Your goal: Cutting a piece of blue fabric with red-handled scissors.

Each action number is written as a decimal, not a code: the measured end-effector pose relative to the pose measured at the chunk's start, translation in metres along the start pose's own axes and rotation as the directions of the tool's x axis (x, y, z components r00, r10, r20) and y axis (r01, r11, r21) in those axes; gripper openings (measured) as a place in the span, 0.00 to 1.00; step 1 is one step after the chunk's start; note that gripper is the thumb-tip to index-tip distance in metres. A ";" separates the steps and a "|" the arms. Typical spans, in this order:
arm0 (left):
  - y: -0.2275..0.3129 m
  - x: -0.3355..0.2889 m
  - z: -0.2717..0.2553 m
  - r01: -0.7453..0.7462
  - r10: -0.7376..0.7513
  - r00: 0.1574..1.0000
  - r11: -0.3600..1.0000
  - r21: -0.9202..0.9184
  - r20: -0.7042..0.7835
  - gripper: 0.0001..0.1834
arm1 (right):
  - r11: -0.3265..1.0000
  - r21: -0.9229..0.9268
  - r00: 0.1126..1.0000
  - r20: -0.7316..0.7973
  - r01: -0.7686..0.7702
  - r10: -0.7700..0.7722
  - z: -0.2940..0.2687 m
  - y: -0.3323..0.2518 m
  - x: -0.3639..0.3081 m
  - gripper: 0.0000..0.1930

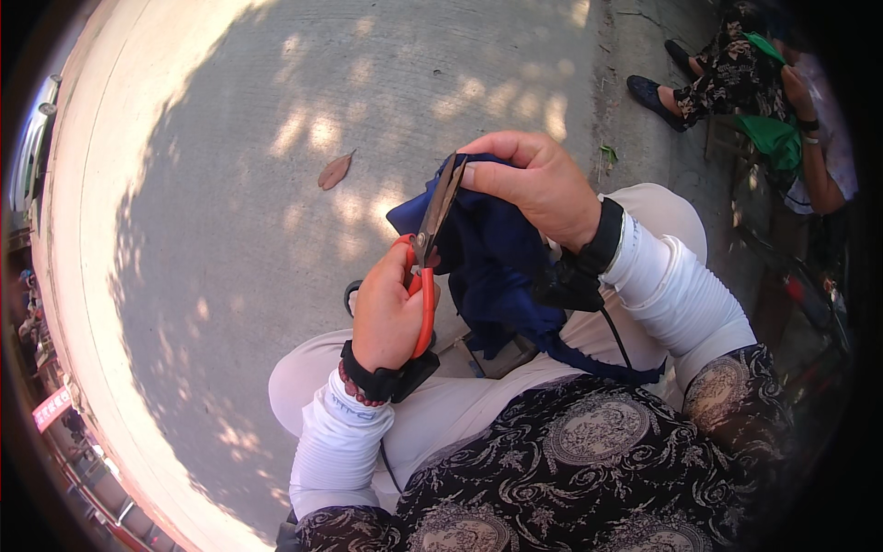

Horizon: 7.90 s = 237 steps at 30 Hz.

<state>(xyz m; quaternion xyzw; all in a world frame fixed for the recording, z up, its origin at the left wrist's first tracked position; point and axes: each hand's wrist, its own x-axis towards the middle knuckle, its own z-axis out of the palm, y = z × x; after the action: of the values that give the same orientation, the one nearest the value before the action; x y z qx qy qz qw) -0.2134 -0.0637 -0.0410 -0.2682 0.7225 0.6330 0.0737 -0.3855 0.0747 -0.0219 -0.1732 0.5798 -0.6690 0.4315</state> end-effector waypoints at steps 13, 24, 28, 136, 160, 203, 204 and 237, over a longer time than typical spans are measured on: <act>0.015 -0.001 0.000 0.088 -0.083 0.996 0.970 -0.226 0.032 0.19 | 0.997 0.065 0.999 -0.009 -0.050 0.051 0.005 -0.007 0.000 0.10; 0.017 0.005 0.002 0.107 -0.078 0.992 0.944 -0.312 0.104 0.18 | 0.996 -0.076 0.998 0.025 0.054 -0.052 0.006 -0.005 0.001 0.10; 0.011 0.009 -0.014 0.038 -0.013 0.999 0.779 -0.625 0.046 0.18 | 0.937 -0.341 0.997 0.048 0.078 -0.066 0.007 0.003 -0.001 0.10; 0.032 -0.005 -0.022 -0.088 0.009 0.969 0.947 -0.309 -0.246 0.16 | 0.964 0.044 0.949 0.192 -0.264 0.251 0.008 -0.007 -0.009 0.12; 0.029 -0.001 -0.020 0.055 -0.043 0.998 0.929 -0.365 0.043 0.07 | 0.971 -0.120 0.920 0.315 -0.205 0.233 0.013 -0.003 -0.001 0.09; 0.023 -0.004 -0.019 -0.084 0.036 0.989 0.940 -0.331 -0.147 0.09 | 0.943 -0.195 0.882 0.346 -0.268 0.322 0.014 -0.002 -0.003 0.09; 0.024 -0.004 -0.020 -0.083 0.036 0.989 0.940 -0.332 -0.146 0.09 | 0.943 -0.195 0.882 0.345 -0.268 0.322 0.014 -0.002 -0.003 0.09; 0.012 -0.009 -0.013 -0.100 0.125 0.991 0.916 0.388 -0.041 0.10 | 0.997 -0.024 0.997 0.025 -0.076 0.077 -0.011 -0.015 0.000 0.08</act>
<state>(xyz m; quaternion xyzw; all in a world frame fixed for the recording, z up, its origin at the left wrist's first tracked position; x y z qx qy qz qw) -0.2089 -0.0729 -0.0243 -0.2269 0.8490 0.4727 0.0651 -0.3987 0.0809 -0.0109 -0.1645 0.5882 -0.6429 0.4622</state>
